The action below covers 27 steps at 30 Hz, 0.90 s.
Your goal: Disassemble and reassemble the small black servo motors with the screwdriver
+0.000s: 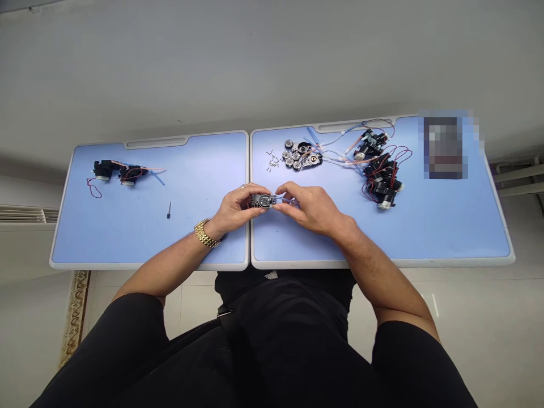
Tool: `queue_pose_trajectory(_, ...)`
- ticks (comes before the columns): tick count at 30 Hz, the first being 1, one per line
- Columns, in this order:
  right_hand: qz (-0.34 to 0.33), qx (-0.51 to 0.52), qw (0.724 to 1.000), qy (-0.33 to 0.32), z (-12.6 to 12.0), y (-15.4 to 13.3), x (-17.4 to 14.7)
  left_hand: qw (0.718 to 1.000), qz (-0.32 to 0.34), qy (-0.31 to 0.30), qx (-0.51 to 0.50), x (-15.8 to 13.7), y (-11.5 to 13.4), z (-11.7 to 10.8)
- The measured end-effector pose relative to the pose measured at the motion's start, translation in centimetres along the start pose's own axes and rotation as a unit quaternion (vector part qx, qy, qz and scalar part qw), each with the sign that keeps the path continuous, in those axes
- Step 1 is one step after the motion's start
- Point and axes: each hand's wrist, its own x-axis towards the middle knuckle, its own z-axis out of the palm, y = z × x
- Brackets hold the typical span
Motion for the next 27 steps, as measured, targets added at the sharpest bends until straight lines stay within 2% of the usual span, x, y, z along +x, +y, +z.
queue_pose_trajectory(6,0.067,0.124,0.990,0.010,0.3,-0.5,0.3,1.000,-0.001,0.013,-0.009,0.0,0.1,0.2)
queue_pose_trajectory(12,0.085,0.135,0.987,-0.003,-0.3,-0.8,0.6,1.000,0.003,0.021,-0.012,-0.1,0.5,0.3)
queue_pose_trajectory(16,0.077,0.114,0.991,-0.007,-0.5,-0.6,0.6,1.000,0.002,0.025,-0.013,-0.2,0.4,0.5)
queue_pose_trajectory(21,0.043,0.083,0.995,-0.015,0.5,-0.4,0.4,1.000,0.008,0.017,-0.016,-0.1,0.2,0.4)
queue_pose_trajectory(27,0.005,0.037,0.999,0.024,1.3,-0.4,0.2,1.000,-0.005,0.009,-0.003,-0.2,0.3,0.3)
